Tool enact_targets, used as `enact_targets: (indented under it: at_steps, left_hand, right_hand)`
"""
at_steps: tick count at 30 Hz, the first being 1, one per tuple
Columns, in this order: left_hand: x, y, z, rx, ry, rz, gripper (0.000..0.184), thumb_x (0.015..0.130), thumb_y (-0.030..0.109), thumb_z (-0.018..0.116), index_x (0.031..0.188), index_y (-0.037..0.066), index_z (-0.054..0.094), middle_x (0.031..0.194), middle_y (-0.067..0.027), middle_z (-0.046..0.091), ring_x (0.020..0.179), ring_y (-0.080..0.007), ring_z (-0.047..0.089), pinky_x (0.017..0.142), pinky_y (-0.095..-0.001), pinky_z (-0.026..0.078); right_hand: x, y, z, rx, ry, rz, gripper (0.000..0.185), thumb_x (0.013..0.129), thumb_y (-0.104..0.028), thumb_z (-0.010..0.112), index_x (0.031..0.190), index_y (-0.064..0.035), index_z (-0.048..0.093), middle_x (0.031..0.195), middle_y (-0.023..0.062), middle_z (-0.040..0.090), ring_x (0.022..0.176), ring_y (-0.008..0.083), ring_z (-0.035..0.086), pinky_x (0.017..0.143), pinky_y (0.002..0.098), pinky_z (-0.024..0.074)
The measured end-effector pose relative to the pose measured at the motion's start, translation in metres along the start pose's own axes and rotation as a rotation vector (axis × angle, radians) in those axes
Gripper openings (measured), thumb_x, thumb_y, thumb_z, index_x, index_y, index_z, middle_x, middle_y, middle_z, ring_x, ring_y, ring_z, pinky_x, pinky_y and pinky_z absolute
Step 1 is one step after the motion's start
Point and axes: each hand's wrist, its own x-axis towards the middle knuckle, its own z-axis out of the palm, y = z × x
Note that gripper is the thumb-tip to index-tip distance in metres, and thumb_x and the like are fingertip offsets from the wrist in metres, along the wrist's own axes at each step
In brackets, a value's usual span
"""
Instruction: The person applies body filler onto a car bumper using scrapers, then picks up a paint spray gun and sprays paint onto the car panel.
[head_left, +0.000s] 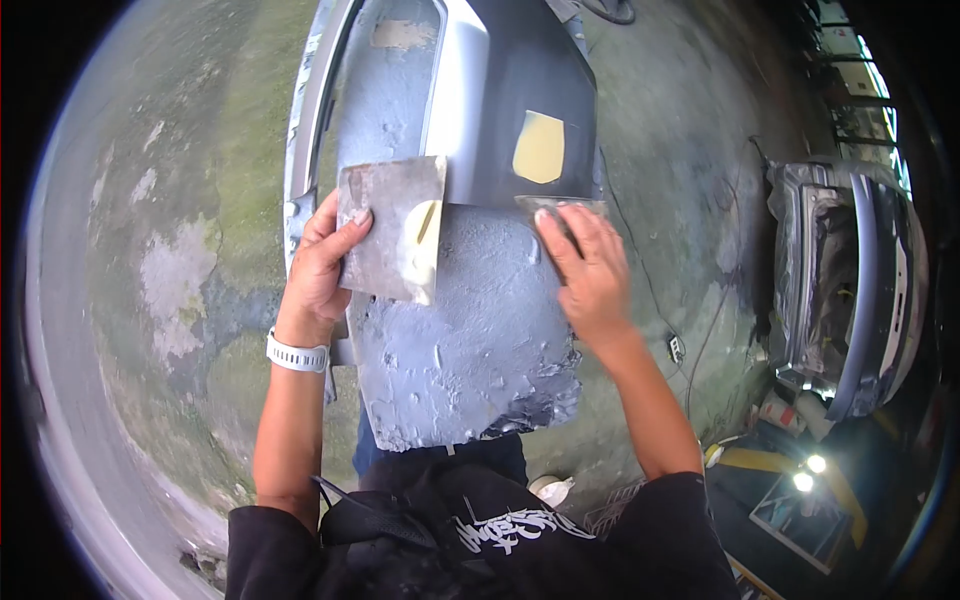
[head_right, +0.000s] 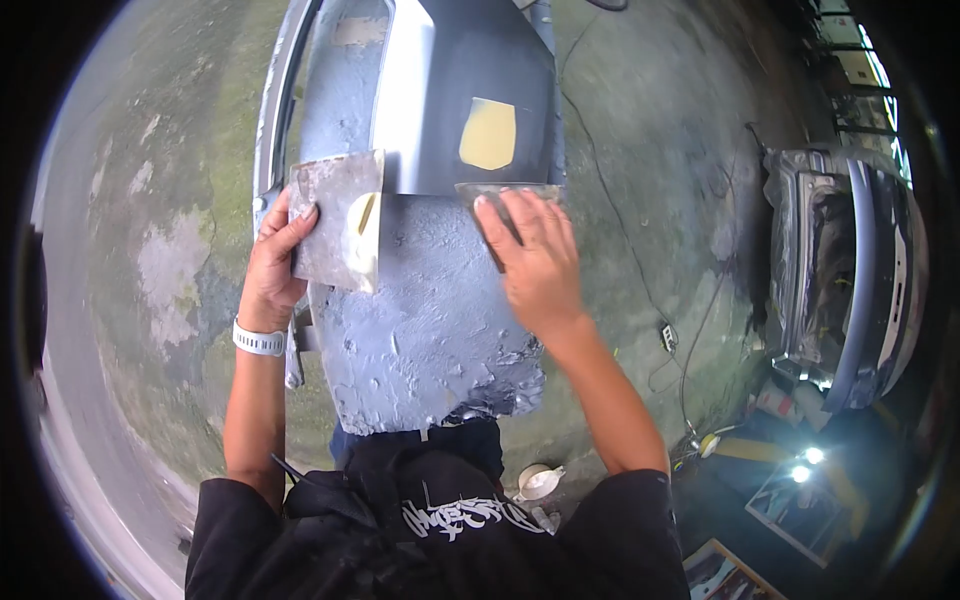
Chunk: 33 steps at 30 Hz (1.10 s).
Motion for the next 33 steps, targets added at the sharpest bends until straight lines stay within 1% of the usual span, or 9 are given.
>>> enact_targets:
  at_steps: [4, 7, 9, 17, 21, 23, 25, 30, 33]
  left_hand:
    - [-0.004, 0.010, 0.024, 0.071, -0.026, 0.077, 0.038, 0.095, 0.007, 0.064, 0.132, 0.004, 0.058, 0.112, -0.0058, 0.070, 0.098, -0.0140, 0.069, 0.088, -0.0293, 0.056]
    - [-0.005, 0.010, 0.046, 0.051, -0.072, 0.066, 0.039, 0.095, 0.007, 0.064, 0.133, 0.004, 0.057, 0.112, -0.0054, 0.070, 0.098, -0.0138, 0.068, 0.088, -0.0290, 0.056]
    - [-0.005, 0.006, 0.055, 0.065, -0.089, 0.015, 0.039, 0.095, 0.007, 0.064, 0.134, 0.004, 0.058, 0.112, -0.0056, 0.070, 0.098, -0.0131, 0.068, 0.088, -0.0288, 0.056]
    - [-0.002, -0.010, 0.062, 0.152, -0.077, 0.086, 0.037, 0.095, 0.006, 0.062, 0.132, 0.003, 0.059, 0.113, -0.0044, 0.070, 0.098, -0.0104, 0.066, 0.088, -0.0260, 0.054]
    - [0.012, -0.010, 0.043, 0.154, -0.002, 0.156, 0.037, 0.096, 0.007, 0.060, 0.133, 0.002, 0.057, 0.113, -0.0050, 0.069, 0.098, -0.0106, 0.066, 0.087, -0.0263, 0.054]
    - [0.013, -0.008, 0.036, 0.159, 0.021, 0.130, 0.037, 0.097, 0.008, 0.060, 0.133, 0.002, 0.057, 0.112, -0.0049, 0.069, 0.097, -0.0115, 0.067, 0.086, -0.0271, 0.054]
    - [0.017, -0.016, 0.027, 0.172, 0.016, 0.105, 0.036, 0.097, 0.009, 0.060, 0.133, 0.002, 0.057, 0.112, -0.0049, 0.069, 0.097, -0.0118, 0.067, 0.086, -0.0275, 0.055]
    - [0.028, -0.032, 0.014, 0.179, -0.033, 0.035, 0.038, 0.096, 0.009, 0.061, 0.133, 0.004, 0.058, 0.115, -0.0067, 0.070, 0.098, -0.0145, 0.069, 0.086, -0.0290, 0.057]
    - [0.032, -0.031, 0.011, 0.177, -0.048, -0.013, 0.039, 0.095, 0.009, 0.063, 0.133, 0.002, 0.058, 0.113, -0.0059, 0.070, 0.096, -0.0123, 0.068, 0.085, -0.0280, 0.056]
  right_hand:
    - [0.022, -0.010, -0.037, 0.157, 0.082, -0.057, 0.046, 0.084, -0.004, 0.060, 0.129, -0.0148, 0.066, 0.128, 0.0111, 0.059, 0.117, 0.0347, 0.058, 0.101, 0.0510, 0.0443]
    - [0.037, -0.014, -0.050, 0.128, 0.059, -0.263, 0.038, 0.086, -0.017, 0.063, 0.124, -0.0160, 0.069, 0.127, 0.0057, 0.060, 0.116, 0.0320, 0.058, 0.101, 0.0509, 0.0447]
    - [0.043, -0.016, -0.054, 0.102, 0.041, -0.316, 0.037, 0.086, -0.018, 0.064, 0.123, -0.0164, 0.069, 0.125, 0.0054, 0.060, 0.115, 0.0315, 0.058, 0.101, 0.0513, 0.0446]
    - [0.030, -0.018, -0.045, 0.065, -0.098, -0.458, 0.034, 0.085, -0.018, 0.063, 0.118, -0.0163, 0.068, 0.121, 0.0040, 0.062, 0.114, 0.0307, 0.058, 0.101, 0.0518, 0.0444]
    - [0.025, 0.001, -0.052, 0.144, -0.202, -0.385, 0.038, 0.085, -0.007, 0.061, 0.121, -0.0145, 0.068, 0.120, 0.0066, 0.062, 0.114, 0.0305, 0.059, 0.102, 0.0495, 0.0449]
    - [0.035, 0.027, -0.049, 0.307, -0.116, -0.173, 0.049, 0.082, 0.005, 0.056, 0.126, -0.0124, 0.066, 0.121, 0.0098, 0.062, 0.115, 0.0314, 0.059, 0.102, 0.0452, 0.0458]
    - [0.048, 0.050, -0.035, 0.270, -0.081, -0.028, 0.058, 0.079, 0.013, 0.050, 0.129, -0.0125, 0.065, 0.124, 0.0117, 0.061, 0.115, 0.0326, 0.059, 0.101, 0.0411, 0.0468]
    - [0.081, 0.084, -0.001, 0.246, 0.002, 0.064, 0.054, 0.083, 0.012, 0.052, 0.127, -0.0144, 0.067, 0.128, 0.0115, 0.059, 0.116, 0.0321, 0.058, 0.099, 0.0392, 0.0484]
    - [0.090, 0.090, 0.005, 0.219, -0.007, 0.079, 0.051, 0.085, 0.011, 0.053, 0.126, -0.0150, 0.068, 0.129, 0.0113, 0.059, 0.116, 0.0315, 0.058, 0.099, 0.0386, 0.0489]
